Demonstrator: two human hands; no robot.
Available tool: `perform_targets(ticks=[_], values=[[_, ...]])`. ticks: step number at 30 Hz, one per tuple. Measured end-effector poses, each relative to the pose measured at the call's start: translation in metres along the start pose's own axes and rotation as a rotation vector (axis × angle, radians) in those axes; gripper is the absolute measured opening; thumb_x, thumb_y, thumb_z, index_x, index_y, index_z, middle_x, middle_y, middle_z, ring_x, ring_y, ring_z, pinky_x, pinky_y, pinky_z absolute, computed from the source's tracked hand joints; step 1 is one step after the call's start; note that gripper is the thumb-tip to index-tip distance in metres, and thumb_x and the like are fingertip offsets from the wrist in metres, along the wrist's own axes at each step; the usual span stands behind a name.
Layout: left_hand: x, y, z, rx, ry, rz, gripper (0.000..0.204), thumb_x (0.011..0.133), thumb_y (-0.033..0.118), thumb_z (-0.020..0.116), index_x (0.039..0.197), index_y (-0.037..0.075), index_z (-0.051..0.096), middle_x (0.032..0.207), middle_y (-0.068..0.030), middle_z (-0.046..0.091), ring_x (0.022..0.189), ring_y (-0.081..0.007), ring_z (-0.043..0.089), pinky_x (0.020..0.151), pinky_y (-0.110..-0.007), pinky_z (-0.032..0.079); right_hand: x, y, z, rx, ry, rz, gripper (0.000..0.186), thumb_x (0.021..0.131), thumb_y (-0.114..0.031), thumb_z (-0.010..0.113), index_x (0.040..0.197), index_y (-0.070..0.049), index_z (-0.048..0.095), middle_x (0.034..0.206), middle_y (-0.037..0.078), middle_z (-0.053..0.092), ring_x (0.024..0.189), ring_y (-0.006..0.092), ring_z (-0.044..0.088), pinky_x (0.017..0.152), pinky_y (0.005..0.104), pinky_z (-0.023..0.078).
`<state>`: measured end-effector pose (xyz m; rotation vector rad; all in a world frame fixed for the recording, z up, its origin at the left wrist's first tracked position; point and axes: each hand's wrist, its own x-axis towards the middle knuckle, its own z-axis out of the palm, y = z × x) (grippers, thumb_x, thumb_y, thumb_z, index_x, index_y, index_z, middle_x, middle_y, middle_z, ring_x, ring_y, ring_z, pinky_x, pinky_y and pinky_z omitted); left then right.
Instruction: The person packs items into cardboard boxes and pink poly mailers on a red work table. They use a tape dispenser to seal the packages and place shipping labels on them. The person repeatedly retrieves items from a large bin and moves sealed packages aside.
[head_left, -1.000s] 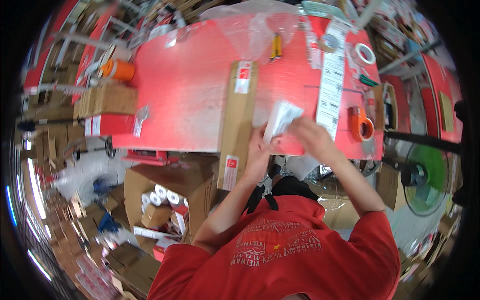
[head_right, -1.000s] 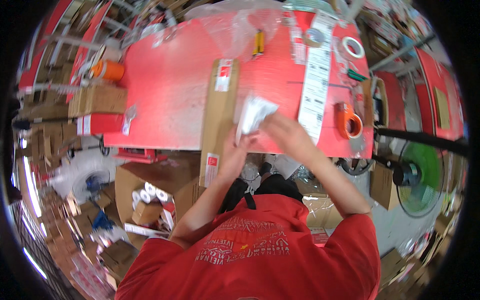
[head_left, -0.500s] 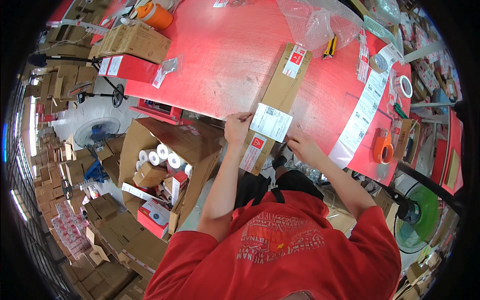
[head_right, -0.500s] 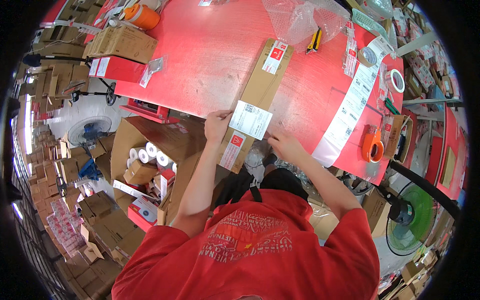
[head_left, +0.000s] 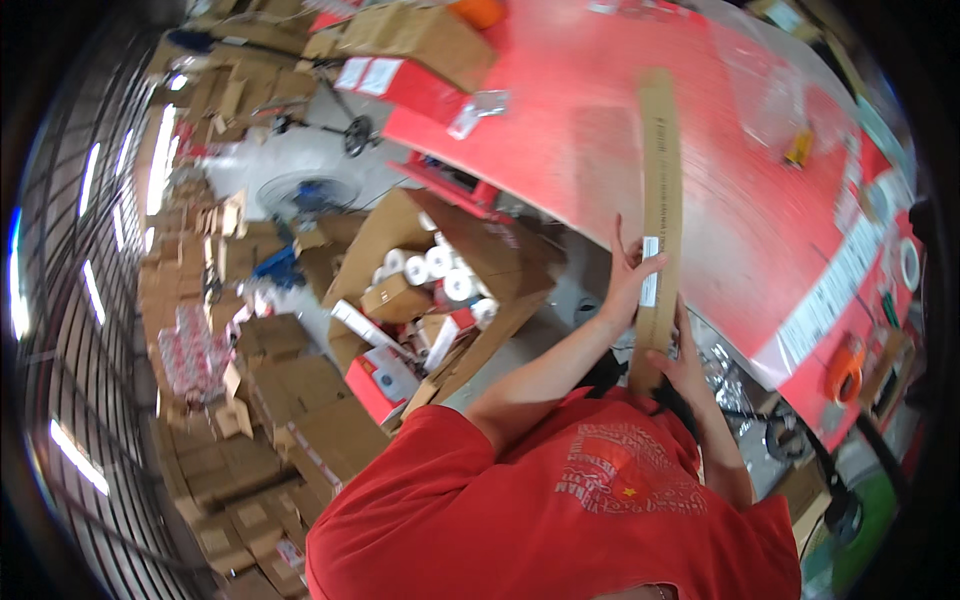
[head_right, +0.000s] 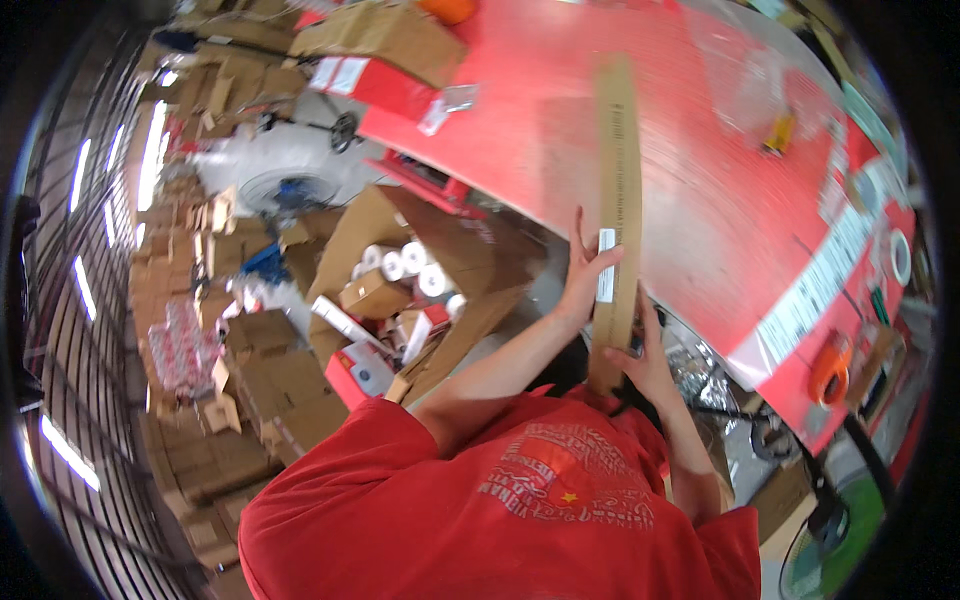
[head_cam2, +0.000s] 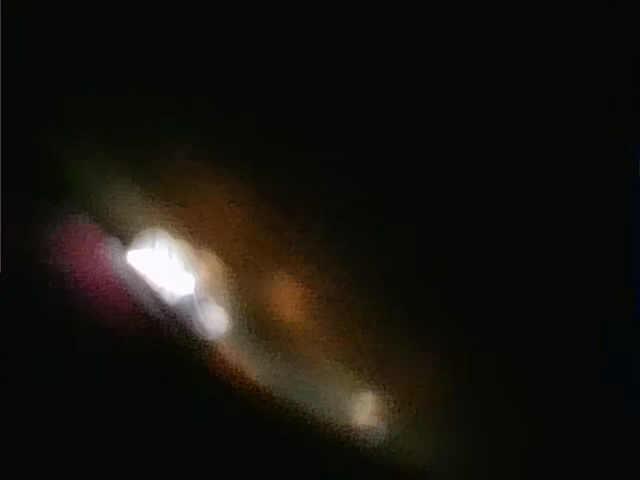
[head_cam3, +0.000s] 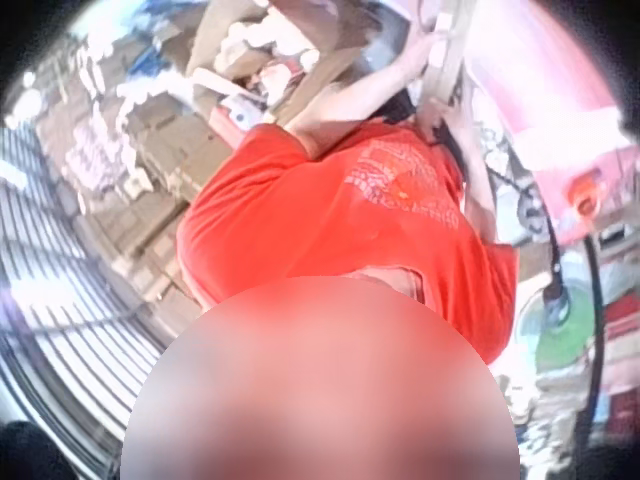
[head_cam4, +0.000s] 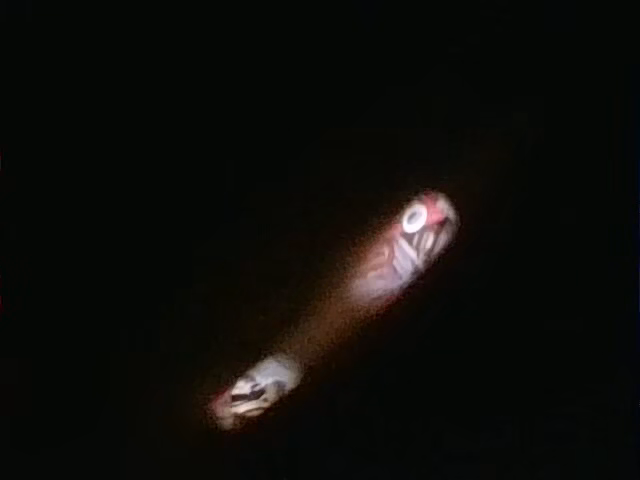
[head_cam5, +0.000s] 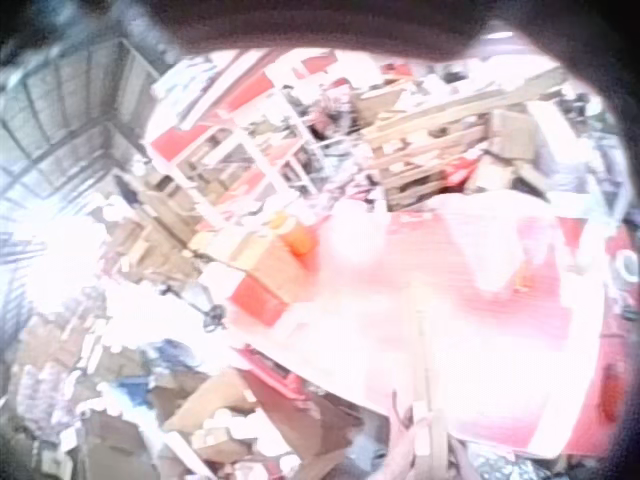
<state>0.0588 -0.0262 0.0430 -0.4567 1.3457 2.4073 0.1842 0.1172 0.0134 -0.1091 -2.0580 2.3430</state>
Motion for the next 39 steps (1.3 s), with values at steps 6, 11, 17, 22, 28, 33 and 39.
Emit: perform_targets(ticks=[6,11,17,22,28,33,39], values=[[-0.070,0.058,-0.071,0.330,-0.222,-0.004,0.146,0.091,0.024,0.092,0.172,0.029,-0.030,0.185,-0.0224,-0.003,0.168,-0.0441,0.018,0.127,-0.069,0.026,0.116,-0.007,-0.046,0.468,-0.376,0.596,0.085,0.094,-0.037,0.082,0.167,-0.009,0.046,0.134,0.017,0.074,0.119,0.0274,0.074,0.093,0.0406,0.062],[-0.116,0.088,-0.259,0.802,0.296,0.257,0.105,0.092,0.025,0.089,0.174,0.009,0.025,0.180,-0.0216,0.026,0.162,-0.0396,0.033,0.130,-0.057,0.033,0.312,-0.057,-0.069,0.448,-0.124,0.160,0.069,0.105,-0.046,0.063,0.160,-0.005,0.053,0.136,0.017,0.074,0.121,0.0291,0.073,0.099,0.0438,0.060],[-0.131,0.051,-0.545,1.936,0.194,-0.212,0.106,0.066,0.045,0.099,0.155,0.006,0.057,0.155,-0.0261,0.058,0.148,-0.0484,0.049,0.126,-0.061,0.036,0.295,-0.070,0.101,-0.118,-0.503,-0.031,0.069,0.117,-0.056,0.041,0.152,-0.001,0.061,0.137,0.018,0.074,0.124,0.0313,0.071,0.107,0.0476,0.057],[-0.116,0.128,-0.546,1.654,0.253,-0.053,0.086,0.073,0.028,0.100,0.144,0.003,0.057,0.144,-0.0265,0.067,0.134,-0.0449,0.065,0.113,-0.049,0.054,0.155,-0.067,0.183,-0.801,-0.815,0.099,0.045,0.102,-0.039,0.075,0.136,-0.010,0.074,0.124,0.013,0.077,0.115,0.0282,0.075,0.100,0.0435,0.059],[-0.080,0.322,-0.321,0.606,-0.157,0.248,0.069,0.095,0.011,0.076,0.156,0.003,0.046,0.136,-0.0145,0.071,0.122,-0.0260,0.074,0.104,-0.046,0.062,0.066,-0.110,0.210,-0.603,-0.593,0.034,0.111,0.087,-0.054,0.088,0.174,-0.018,0.030,0.173,0.024,0.037,0.158,0.0454,0.040,0.129,0.0546,0.037],[0.026,0.226,-0.063,0.408,-0.060,0.495,0.061,0.116,0.027,0.059,0.169,0.009,0.036,0.147,-0.0143,0.063,0.125,-0.0214,0.065,0.107,-0.039,0.053,0.025,-0.096,0.150,-0.195,-0.283,0.043,0.105,0.091,-0.024,0.086,0.176,-0.016,0.025,0.159,0.019,0.050,0.141,0.0307,0.055,0.115,0.0459,0.050],[0.115,0.018,0.090,0.670,-0.484,0.362,0.074,0.114,0.031,0.064,0.176,0.013,0.026,0.169,-0.0225,0.044,0.145,-0.0279,0.055,0.118,-0.042,0.044,-0.013,-0.062,-0.025,-0.520,0.491,0.242,0.053,0.104,-0.015,0.068,0.155,-0.005,0.057,0.115,0.017,0.073,0.092,0.0235,0.070,0.086,0.0388,0.057]])
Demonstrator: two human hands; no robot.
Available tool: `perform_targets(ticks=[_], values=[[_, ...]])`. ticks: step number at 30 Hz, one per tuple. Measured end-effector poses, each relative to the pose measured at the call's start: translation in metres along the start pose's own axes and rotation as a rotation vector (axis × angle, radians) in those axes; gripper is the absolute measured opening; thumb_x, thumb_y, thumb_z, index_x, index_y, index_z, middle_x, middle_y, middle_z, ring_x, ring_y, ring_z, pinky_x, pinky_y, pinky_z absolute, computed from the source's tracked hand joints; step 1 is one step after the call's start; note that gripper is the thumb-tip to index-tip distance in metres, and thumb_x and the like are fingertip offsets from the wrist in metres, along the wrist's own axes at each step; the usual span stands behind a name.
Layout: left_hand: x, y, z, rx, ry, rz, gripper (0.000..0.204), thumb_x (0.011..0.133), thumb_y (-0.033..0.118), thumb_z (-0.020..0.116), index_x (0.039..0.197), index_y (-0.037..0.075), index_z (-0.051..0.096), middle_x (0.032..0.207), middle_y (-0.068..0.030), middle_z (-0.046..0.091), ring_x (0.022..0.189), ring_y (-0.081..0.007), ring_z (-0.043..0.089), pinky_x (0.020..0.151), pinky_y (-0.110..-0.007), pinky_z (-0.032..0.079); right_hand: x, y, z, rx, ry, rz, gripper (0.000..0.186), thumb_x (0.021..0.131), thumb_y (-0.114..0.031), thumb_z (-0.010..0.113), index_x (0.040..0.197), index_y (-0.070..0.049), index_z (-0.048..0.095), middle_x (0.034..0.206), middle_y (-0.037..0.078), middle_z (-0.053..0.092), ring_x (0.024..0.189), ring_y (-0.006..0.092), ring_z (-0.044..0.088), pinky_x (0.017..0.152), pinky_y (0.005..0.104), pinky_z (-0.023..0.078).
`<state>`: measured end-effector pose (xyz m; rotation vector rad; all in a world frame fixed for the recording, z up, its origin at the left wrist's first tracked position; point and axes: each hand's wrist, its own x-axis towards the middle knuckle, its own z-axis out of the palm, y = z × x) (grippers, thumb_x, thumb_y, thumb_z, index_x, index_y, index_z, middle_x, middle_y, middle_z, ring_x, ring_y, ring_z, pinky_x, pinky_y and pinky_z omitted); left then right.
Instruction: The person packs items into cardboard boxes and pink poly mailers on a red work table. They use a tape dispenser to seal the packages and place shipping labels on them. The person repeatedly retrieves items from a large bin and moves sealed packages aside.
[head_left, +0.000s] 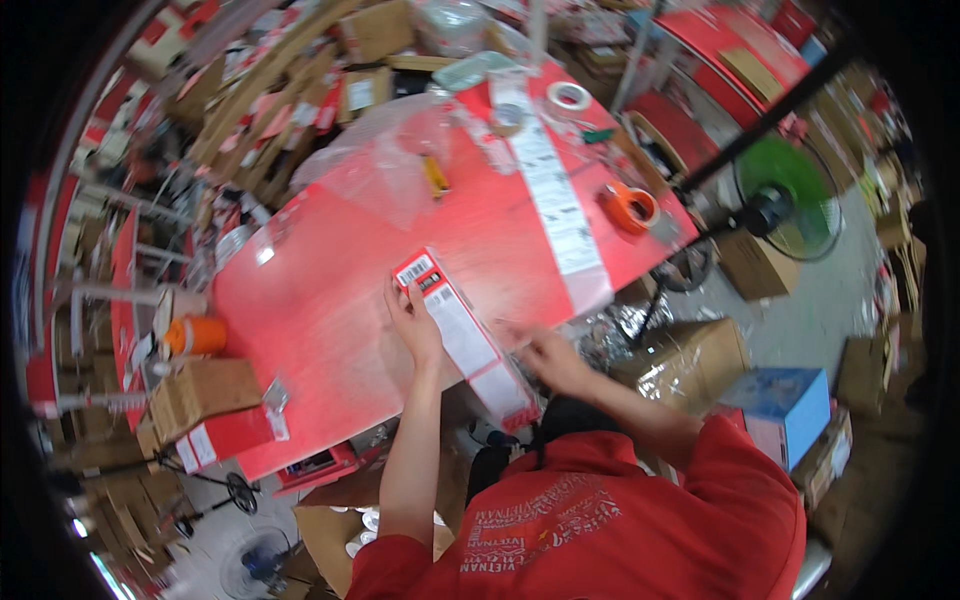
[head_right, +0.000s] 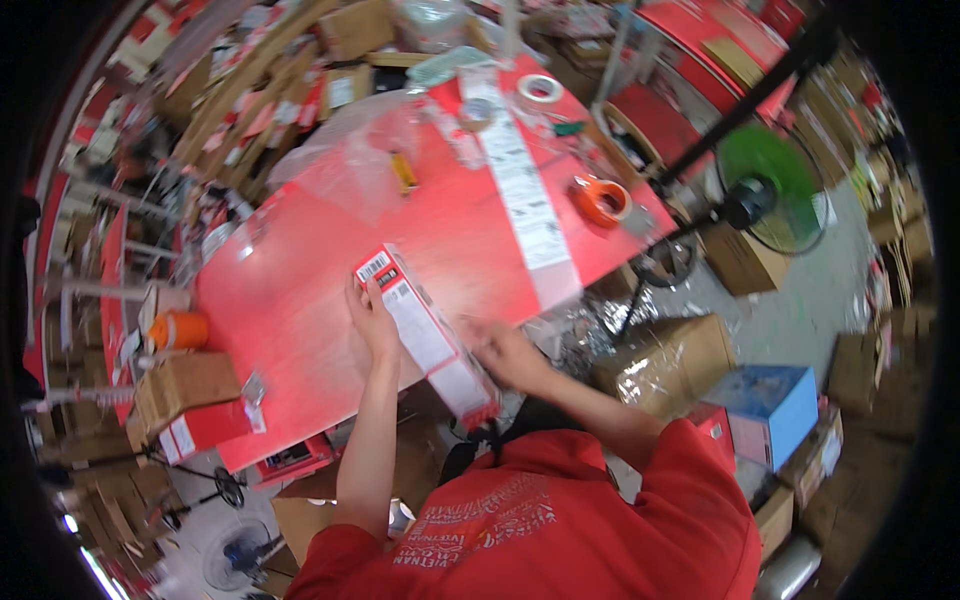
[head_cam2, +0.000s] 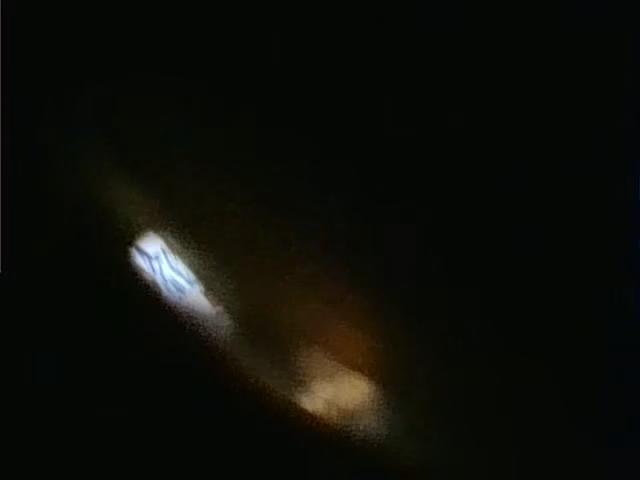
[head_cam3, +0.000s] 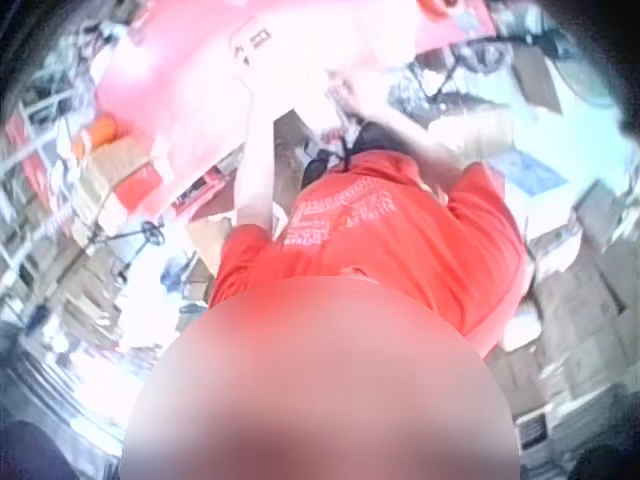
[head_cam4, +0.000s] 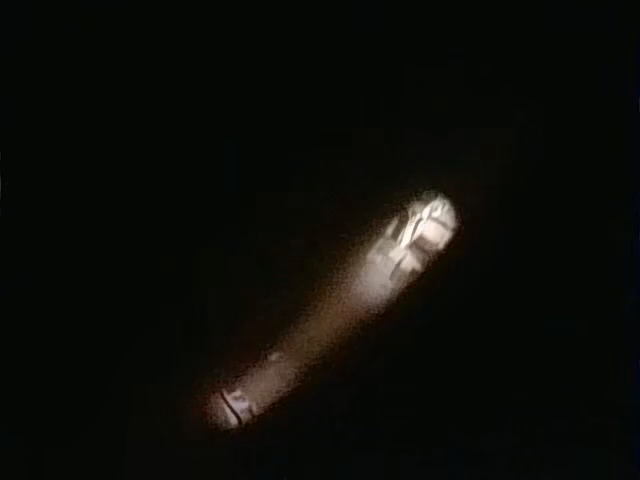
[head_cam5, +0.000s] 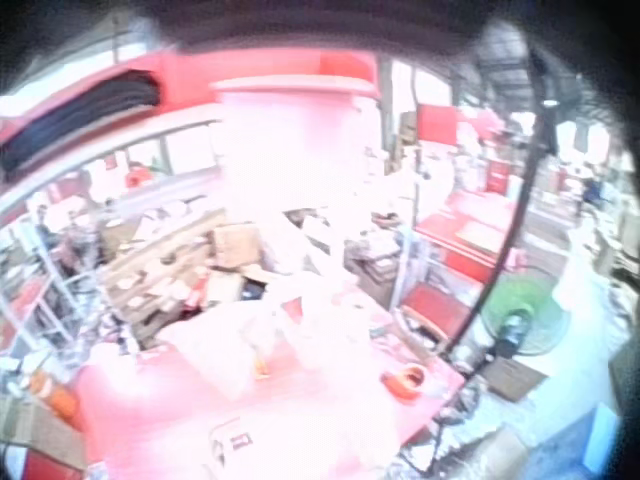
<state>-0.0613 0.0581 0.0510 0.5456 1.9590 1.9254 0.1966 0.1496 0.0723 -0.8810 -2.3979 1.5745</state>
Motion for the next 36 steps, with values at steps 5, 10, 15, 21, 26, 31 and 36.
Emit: perform_targets(ticks=[5,10,15,21,26,31,36], values=[[0.004,-0.064,0.054,1.228,-0.146,0.157,0.096,0.107,0.064,0.059,0.179,0.016,0.018,0.183,-0.0267,0.011,0.167,-0.0485,0.020,0.132,-0.062,0.023,0.078,0.131,-0.158,-0.483,0.957,-0.130,0.048,0.094,-0.024,0.082,0.128,0.002,0.061,0.131,0.023,0.066,0.121,0.0424,0.061,0.103,0.0503,0.052],[-0.014,-0.020,0.062,0.836,-0.183,0.209,0.061,0.114,0.046,0.057,0.162,0.008,0.051,0.161,-0.0240,0.053,0.150,-0.0360,0.051,0.123,-0.051,0.041,0.122,0.178,-0.226,-1.029,0.649,-0.043,0.047,0.094,-0.038,0.083,0.121,-0.003,0.067,0.112,0.016,0.073,0.117,0.0376,0.065,0.097,0.0487,0.052],[-0.035,0.047,0.091,0.134,-0.642,-0.249,0.054,0.119,0.044,0.048,0.135,-0.003,0.071,0.127,-0.0161,0.077,0.114,-0.0226,0.074,0.101,-0.039,0.056,0.014,0.075,-0.166,-0.188,0.617,-0.038,0.046,0.092,-0.034,0.085,0.120,-0.001,0.068,0.109,0.018,0.075,0.101,0.0386,0.072,0.090,0.0471,0.058],[-0.079,0.047,0.045,0.457,-1.208,-0.632,0.057,0.118,0.045,0.050,0.116,-0.004,0.078,0.105,-0.0095,0.080,0.100,-0.0181,0.072,0.093,-0.035,0.058,-0.134,-0.001,-0.015,-0.219,0.302,0.070,0.068,0.083,-0.022,0.086,0.142,-0.004,0.059,0.112,0.024,0.073,0.092,0.0483,0.073,0.076,0.0548,0.060],[-0.126,0.020,0.004,0.104,-1.015,-0.868,0.034,0.112,0.035,0.067,0.100,0.004,0.075,0.101,-0.0029,0.075,0.094,-0.0145,0.070,0.083,-0.034,0.055,-0.195,-0.024,0.034,-0.410,0.291,-0.089,0.088,0.082,-0.019,0.083,0.165,-0.025,0.051,0.110,0.013,0.060,0.084,0.0361,0.070,0.069,0.0472,0.059],[-0.098,-0.004,0.006,0.964,-0.853,0.422,0.033,0.105,0.035,0.075,0.117,0.005,0.070,0.135,-0.0119,0.067,0.123,-0.0280,0.062,0.100,-0.049,0.049,-0.203,-0.022,0.061,-0.465,0.386,-0.074,0.082,0.085,-0.020,0.081,0.162,-0.035,0.055,0.106,0.014,0.056,0.083,0.0339,0.069,0.068,0.0463,0.059],[-0.084,-0.038,0.021,1.049,-0.603,0.634,0.079,0.105,0.043,0.071,0.166,0.005,0.039,0.177,-0.0300,0.021,0.162,-0.0592,0.019,0.133,-0.065,0.022,-0.187,0.046,0.104,-0.471,0.418,-0.072,0.092,0.085,-0.014,0.082,0.167,-0.037,0.048,0.108,0.016,0.055,0.080,0.0384,0.069,0.068,0.0500,0.060]])
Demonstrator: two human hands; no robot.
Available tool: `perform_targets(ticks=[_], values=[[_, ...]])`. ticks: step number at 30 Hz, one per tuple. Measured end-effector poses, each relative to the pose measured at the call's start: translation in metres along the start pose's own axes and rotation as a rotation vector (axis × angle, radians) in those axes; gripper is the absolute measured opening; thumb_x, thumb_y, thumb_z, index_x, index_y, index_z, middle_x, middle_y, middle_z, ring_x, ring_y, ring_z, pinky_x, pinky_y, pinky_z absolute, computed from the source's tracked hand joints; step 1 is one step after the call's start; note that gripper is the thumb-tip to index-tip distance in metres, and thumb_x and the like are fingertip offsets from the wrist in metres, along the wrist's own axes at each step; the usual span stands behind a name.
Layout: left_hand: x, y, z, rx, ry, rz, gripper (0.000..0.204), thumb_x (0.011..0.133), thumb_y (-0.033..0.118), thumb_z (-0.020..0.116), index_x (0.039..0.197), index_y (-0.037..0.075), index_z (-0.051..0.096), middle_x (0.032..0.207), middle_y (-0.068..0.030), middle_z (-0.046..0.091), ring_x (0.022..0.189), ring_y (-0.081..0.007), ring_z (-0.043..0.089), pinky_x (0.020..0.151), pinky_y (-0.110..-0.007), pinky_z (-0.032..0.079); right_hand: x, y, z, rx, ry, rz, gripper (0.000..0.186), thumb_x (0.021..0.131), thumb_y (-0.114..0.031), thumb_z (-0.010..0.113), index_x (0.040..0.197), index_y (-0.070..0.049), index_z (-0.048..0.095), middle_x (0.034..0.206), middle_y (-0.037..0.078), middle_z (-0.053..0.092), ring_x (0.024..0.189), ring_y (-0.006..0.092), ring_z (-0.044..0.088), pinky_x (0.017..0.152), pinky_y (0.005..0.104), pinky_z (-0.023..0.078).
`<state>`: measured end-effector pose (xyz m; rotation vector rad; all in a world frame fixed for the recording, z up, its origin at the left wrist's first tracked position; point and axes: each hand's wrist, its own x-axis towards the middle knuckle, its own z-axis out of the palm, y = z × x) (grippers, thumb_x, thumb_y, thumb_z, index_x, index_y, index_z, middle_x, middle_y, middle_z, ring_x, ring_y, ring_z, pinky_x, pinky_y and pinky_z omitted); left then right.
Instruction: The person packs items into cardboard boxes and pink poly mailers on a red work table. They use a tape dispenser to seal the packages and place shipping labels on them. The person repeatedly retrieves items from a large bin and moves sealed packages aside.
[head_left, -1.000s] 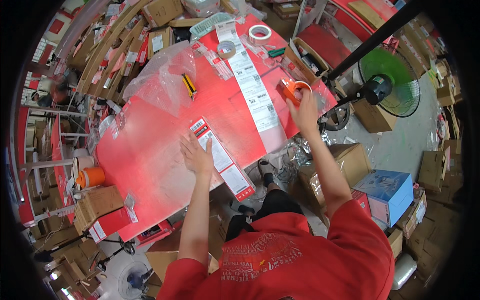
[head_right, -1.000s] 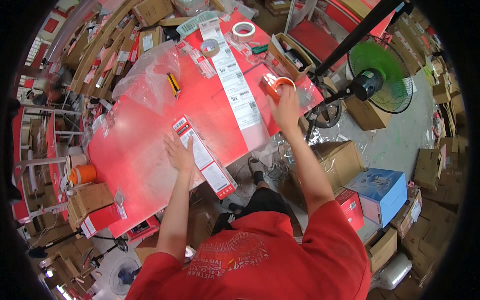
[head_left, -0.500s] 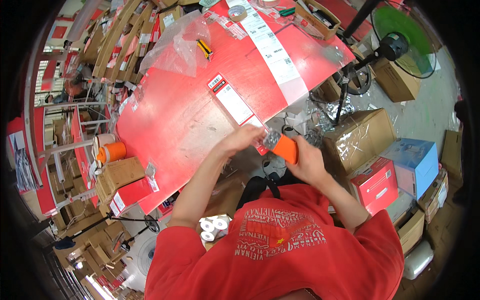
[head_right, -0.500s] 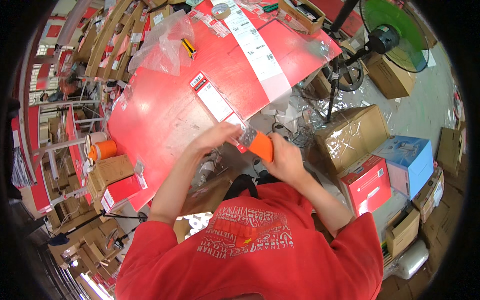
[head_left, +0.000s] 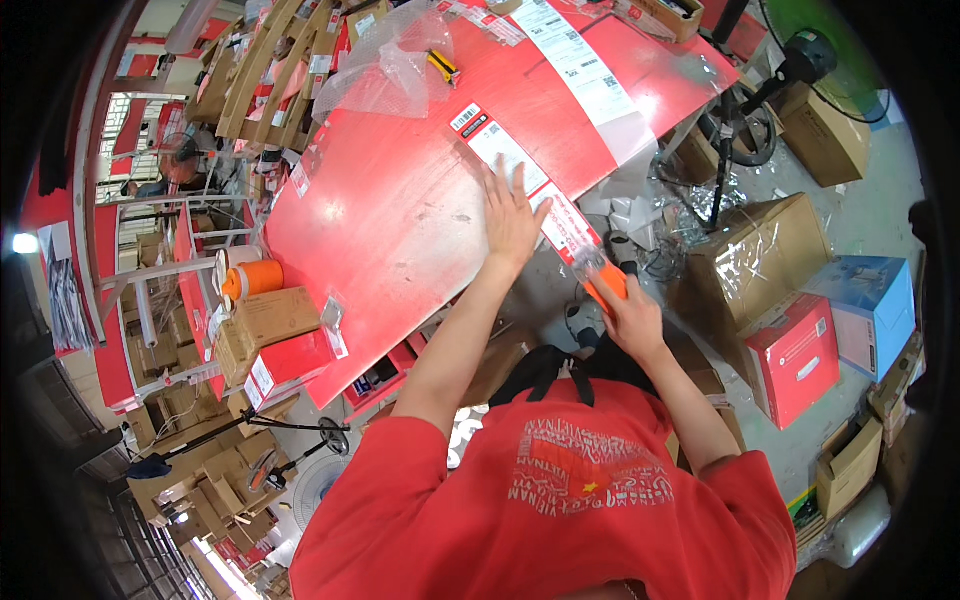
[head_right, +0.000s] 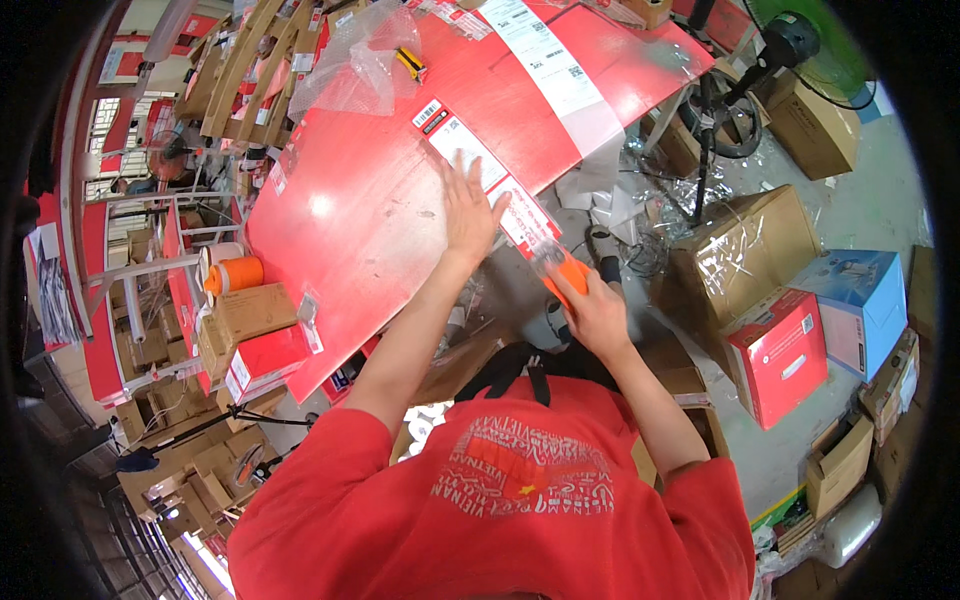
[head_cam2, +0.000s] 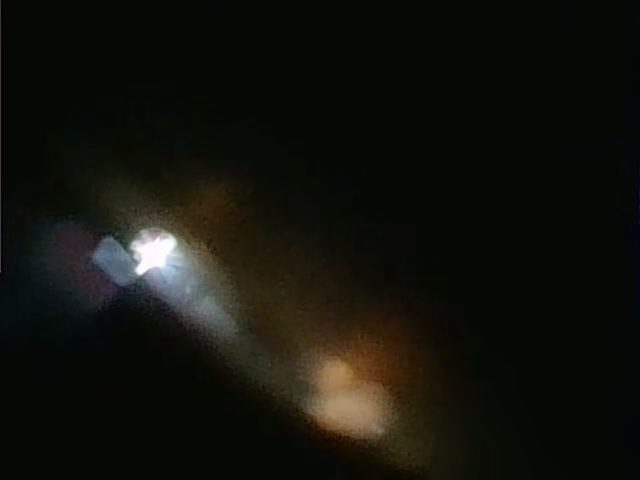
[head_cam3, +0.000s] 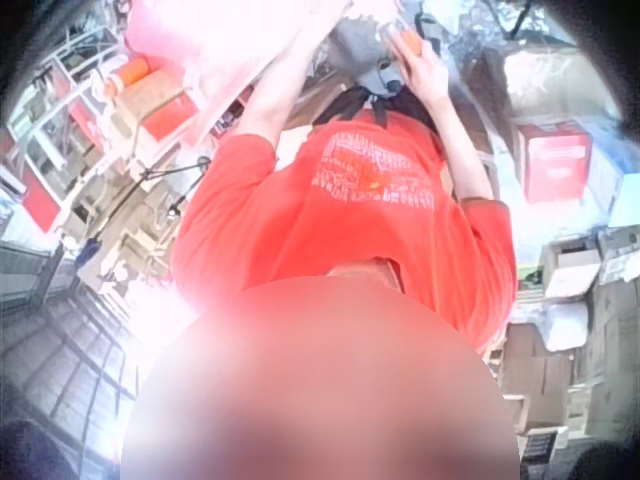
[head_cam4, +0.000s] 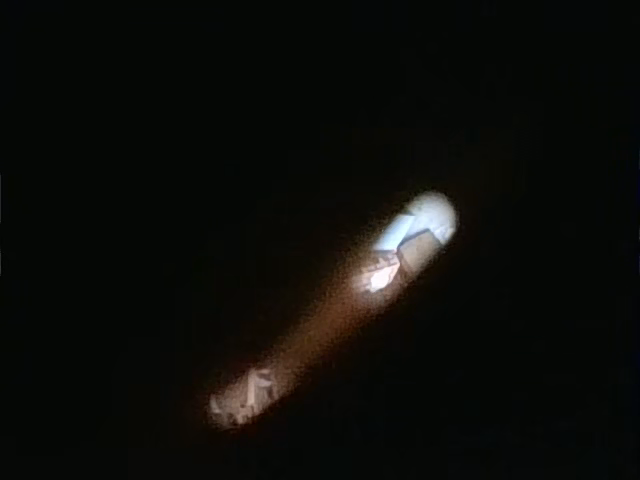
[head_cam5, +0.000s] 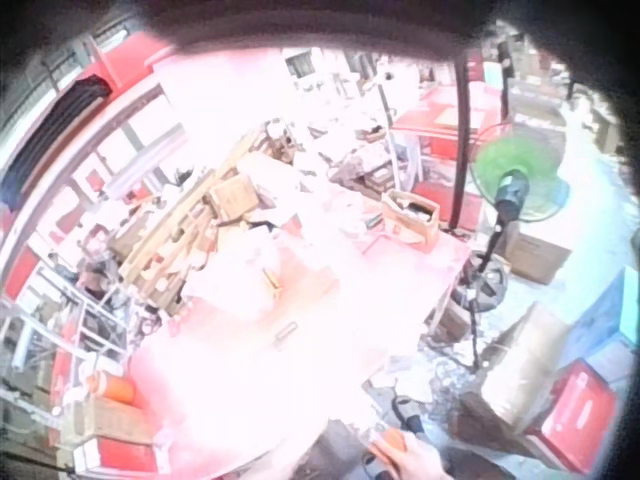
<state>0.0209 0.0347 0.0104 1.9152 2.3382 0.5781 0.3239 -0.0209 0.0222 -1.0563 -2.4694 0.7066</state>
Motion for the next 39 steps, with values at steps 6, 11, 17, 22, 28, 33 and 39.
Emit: perform_targets(ticks=[6,11,17,22,28,33,39], values=[[-0.002,-0.003,0.009,0.138,-0.113,-0.041,0.088,0.105,0.051,0.066,0.170,0.001,0.035,0.178,-0.0330,0.019,0.163,-0.0607,0.012,0.135,-0.062,0.020,-0.020,0.052,0.062,0.044,-0.177,0.223,0.083,0.090,-0.019,0.079,0.166,-0.037,0.049,0.120,0.016,0.065,0.090,0.0408,0.072,0.086,0.0508,0.061],[0.012,0.020,0.003,-0.098,-0.046,-0.270,0.096,0.097,0.062,0.073,0.164,-0.001,0.044,0.179,-0.0314,0.020,0.162,-0.0576,0.020,0.132,-0.064,0.027,0.049,0.077,0.147,0.724,-0.375,0.141,0.052,0.097,-0.014,0.071,0.148,-0.011,0.066,0.127,0.016,0.074,0.107,0.0317,0.076,0.095,0.0420,0.060],[0.024,0.032,-0.008,-0.054,-0.071,-0.322,0.079,0.089,0.034,0.087,0.152,-0.001,0.054,0.178,-0.0169,0.024,0.151,-0.0473,0.043,0.124,-0.054,0.043,0.055,0.068,0.166,1.130,-0.609,0.335,0.031,0.099,-0.010,0.076,0.130,-0.003,0.074,0.101,0.000,0.073,0.081,0.0084,0.067,0.070,0.0272,0.055],[0.021,0.028,0.008,-0.107,-0.033,-0.372,0.074,0.087,0.020,0.084,0.151,0.001,0.052,0.179,-0.0097,0.023,0.142,-0.0485,0.048,0.115,-0.057,0.051,0.072,0.049,0.169,1.366,-0.729,0.531,0.026,0.100,-0.015,0.078,0.123,-0.003,0.075,0.100,0.004,0.075,0.075,0.0125,0.070,0.065,0.0295,0.057],[0.027,0.035,-0.001,-0.001,-0.049,-0.638,0.130,0.073,0.024,0.095,0.172,0.001,0.013,0.171,-0.0389,0.024,0.156,-0.0500,0.040,0.130,-0.055,0.035,0.093,0.076,0.153,0.189,-0.577,-0.010,0.052,0.102,-0.038,0.064,0.151,-0.018,0.062,0.124,0.027,0.074,0.106,0.0455,0.075,0.085,0.0573,0.062],[0.043,0.006,-0.078,-0.336,-0.380,-0.365,0.124,0.070,0.016,0.092,0.172,0.006,0.023,0.161,-0.0259,0.053,0.156,-0.0395,0.043,0.129,-0.054,0.035,0.046,0.176,0.077,-0.019,-0.847,0.301,0.060,0.092,-0.032,0.073,0.151,-0.039,0.066,0.120,0.021,0.078,0.111,0.0416,0.076,0.098,0.0526,0.061],[0.059,-0.011,-0.053,0.457,-0.303,0.320,0.076,0.092,0.005,0.070,0.163,0.020,0.049,0.162,-0.0119,0.055,0.156,-0.0316,0.046,0.121,-0.055,0.043,0.028,0.211,-0.023,0.257,-0.197,0.604,0.060,0.089,-0.020,0.073,0.148,-0.022,0.070,0.119,0.025,0.077,0.112,0.0429,0.074,0.099,0.0513,0.059]])
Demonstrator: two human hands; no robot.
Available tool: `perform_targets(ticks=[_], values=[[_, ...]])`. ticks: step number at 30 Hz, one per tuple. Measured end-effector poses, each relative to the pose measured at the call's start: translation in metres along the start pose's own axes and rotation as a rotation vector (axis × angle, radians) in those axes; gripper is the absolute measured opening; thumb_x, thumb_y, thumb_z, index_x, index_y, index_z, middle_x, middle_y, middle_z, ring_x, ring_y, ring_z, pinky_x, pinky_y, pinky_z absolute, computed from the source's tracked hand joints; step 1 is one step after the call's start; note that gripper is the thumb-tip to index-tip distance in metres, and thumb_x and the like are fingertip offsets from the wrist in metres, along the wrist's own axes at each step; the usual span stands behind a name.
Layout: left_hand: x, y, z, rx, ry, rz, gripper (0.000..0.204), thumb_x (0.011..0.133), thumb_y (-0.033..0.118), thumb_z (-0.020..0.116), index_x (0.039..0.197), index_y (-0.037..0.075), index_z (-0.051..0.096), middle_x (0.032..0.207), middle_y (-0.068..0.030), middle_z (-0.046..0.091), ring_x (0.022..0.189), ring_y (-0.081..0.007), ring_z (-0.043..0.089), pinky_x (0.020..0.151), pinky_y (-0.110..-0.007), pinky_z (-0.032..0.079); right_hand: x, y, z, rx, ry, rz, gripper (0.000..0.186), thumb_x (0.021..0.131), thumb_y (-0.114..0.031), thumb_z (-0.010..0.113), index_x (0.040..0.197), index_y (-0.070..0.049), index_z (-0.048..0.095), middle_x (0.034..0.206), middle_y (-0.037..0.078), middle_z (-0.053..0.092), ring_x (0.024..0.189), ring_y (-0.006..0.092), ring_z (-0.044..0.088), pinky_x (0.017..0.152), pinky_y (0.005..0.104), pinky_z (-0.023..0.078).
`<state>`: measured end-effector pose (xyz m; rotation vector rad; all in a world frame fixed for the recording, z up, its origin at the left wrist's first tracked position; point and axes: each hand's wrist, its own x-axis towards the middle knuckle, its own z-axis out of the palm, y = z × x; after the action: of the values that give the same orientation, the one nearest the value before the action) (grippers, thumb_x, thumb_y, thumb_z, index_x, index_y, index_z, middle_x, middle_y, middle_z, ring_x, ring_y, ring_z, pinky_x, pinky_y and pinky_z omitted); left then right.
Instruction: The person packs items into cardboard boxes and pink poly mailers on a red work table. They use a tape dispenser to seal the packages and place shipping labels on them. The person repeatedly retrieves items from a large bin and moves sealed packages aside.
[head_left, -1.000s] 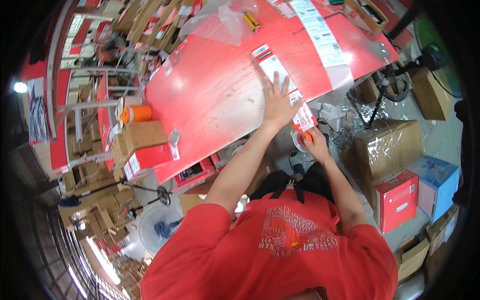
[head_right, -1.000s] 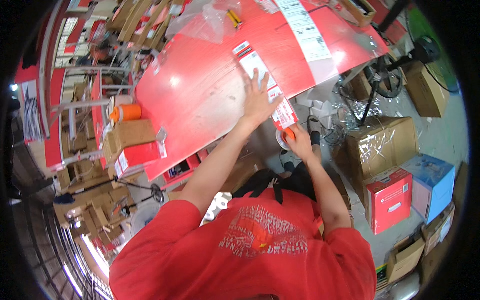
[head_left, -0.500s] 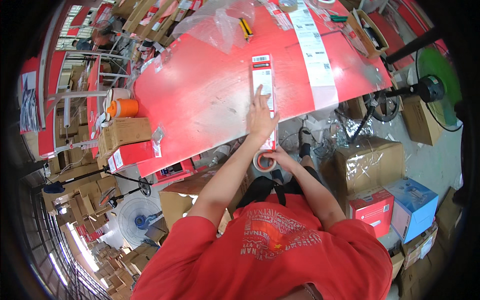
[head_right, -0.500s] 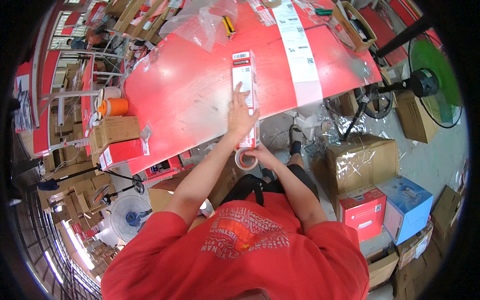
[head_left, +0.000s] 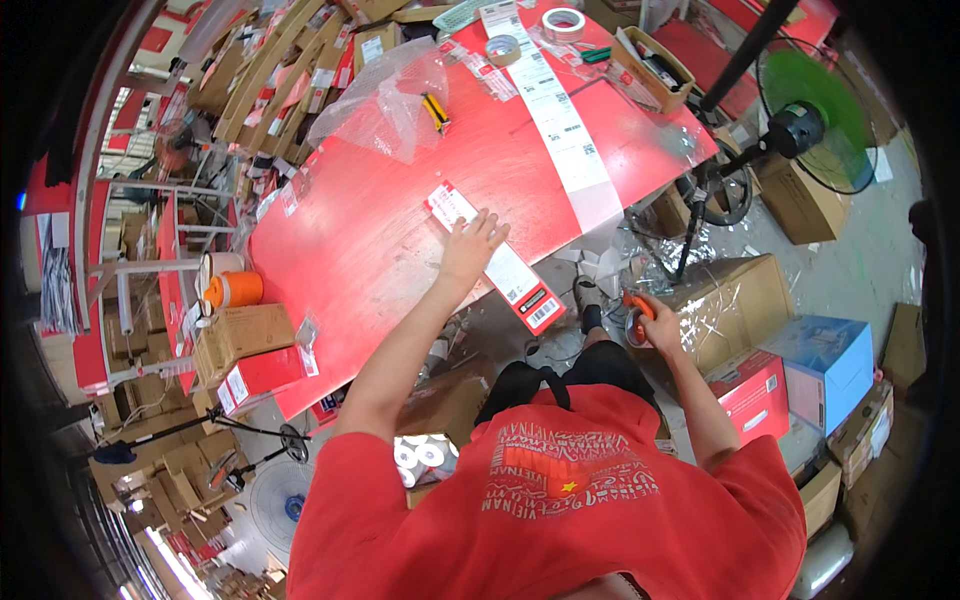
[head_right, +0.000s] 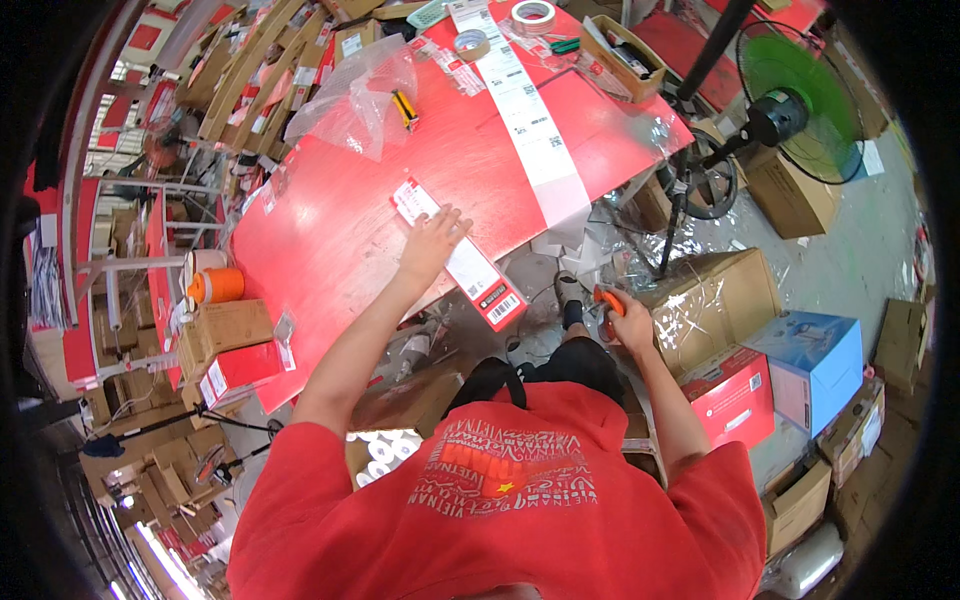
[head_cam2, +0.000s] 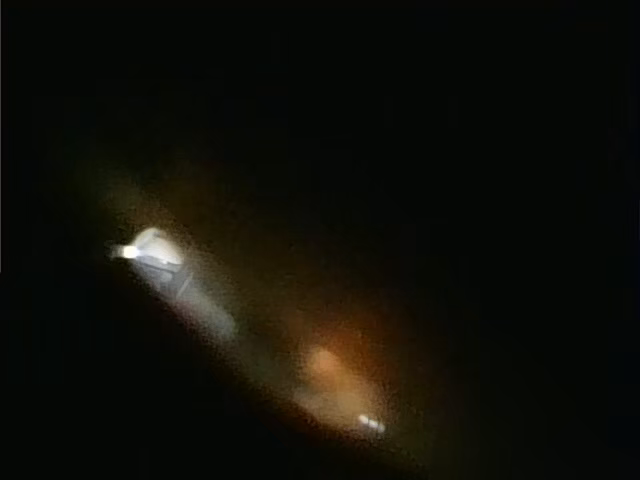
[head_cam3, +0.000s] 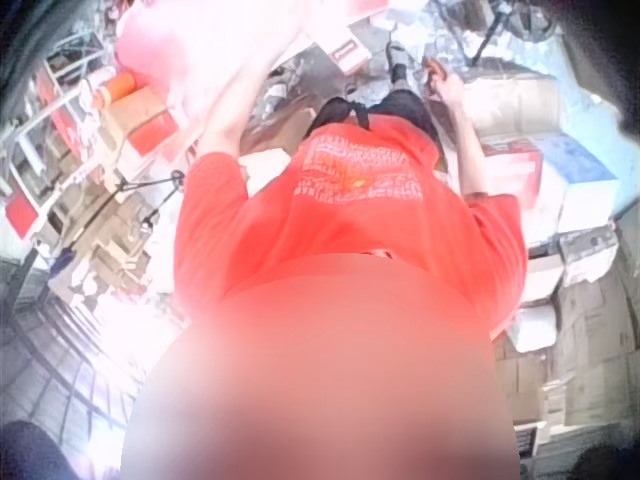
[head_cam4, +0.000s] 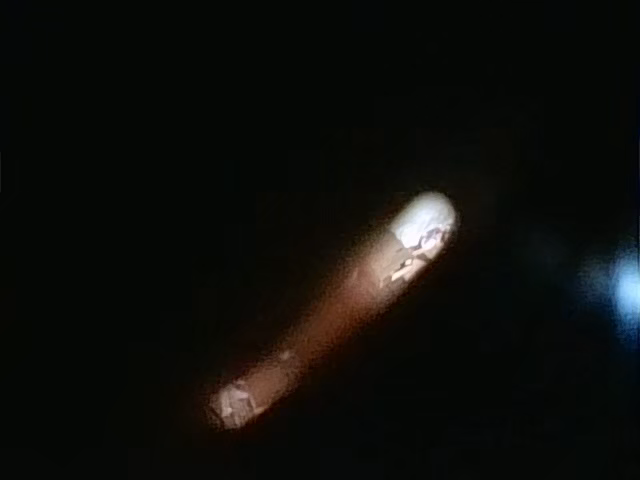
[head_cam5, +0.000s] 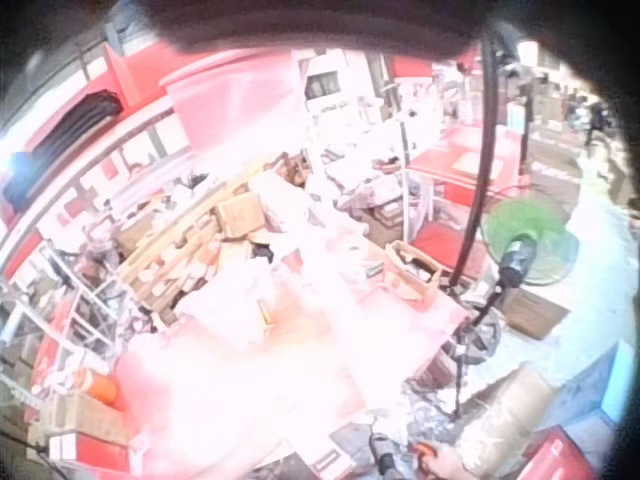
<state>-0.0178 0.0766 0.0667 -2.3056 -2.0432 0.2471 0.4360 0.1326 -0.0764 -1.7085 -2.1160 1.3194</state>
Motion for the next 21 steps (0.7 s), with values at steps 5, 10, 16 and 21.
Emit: perform_targets(ticks=[5,10,16,21], values=[[-0.021,0.031,0.003,-0.021,0.328,-0.114,0.049,0.102,0.012,0.061,0.151,0.013,0.061,0.153,-0.0116,0.063,0.148,-0.0326,0.054,0.119,-0.055,0.045,-0.090,-0.106,-0.022,0.169,0.341,-0.452,0.070,0.087,-0.015,0.075,0.155,-0.021,0.064,0.117,0.019,0.066,0.097,0.0433,0.070,0.084,0.0507,0.058],[-0.082,0.112,-0.018,-1.629,-0.648,-0.380,0.049,0.118,0.042,0.049,0.122,0.002,0.076,0.118,-0.0089,0.077,0.114,-0.0153,0.068,0.096,-0.034,0.053,-0.150,-0.161,-0.001,-0.265,-0.012,-0.670,0.076,0.085,-0.025,0.082,0.157,-0.034,0.061,0.110,0.012,0.058,0.090,0.0325,0.066,0.070,0.0449,0.060],[-0.091,0.111,-0.009,-1.649,-0.319,-0.403,0.018,0.108,0.019,0.072,0.105,0.002,0.078,0.092,-0.0013,0.076,0.091,-0.0122,0.070,0.084,-0.025,0.050,-0.181,-0.158,0.001,-0.207,0.042,-0.742,0.081,0.086,-0.025,0.083,0.161,-0.034,0.055,0.110,0.012,0.056,0.092,0.0320,0.066,0.071,0.0438,0.060],[-0.060,0.074,0.015,-0.219,0.343,-0.068,0.034,0.105,0.032,0.074,0.125,0.006,0.077,0.153,-0.0238,0.062,0.143,-0.0389,0.055,0.111,-0.050,0.049,-0.141,-0.163,0.039,-0.332,0.092,-0.603,0.079,0.087,-0.023,0.081,0.162,-0.033,0.056,0.112,0.013,0.058,0.089,0.0320,0.069,0.071,0.0433,0.060]])
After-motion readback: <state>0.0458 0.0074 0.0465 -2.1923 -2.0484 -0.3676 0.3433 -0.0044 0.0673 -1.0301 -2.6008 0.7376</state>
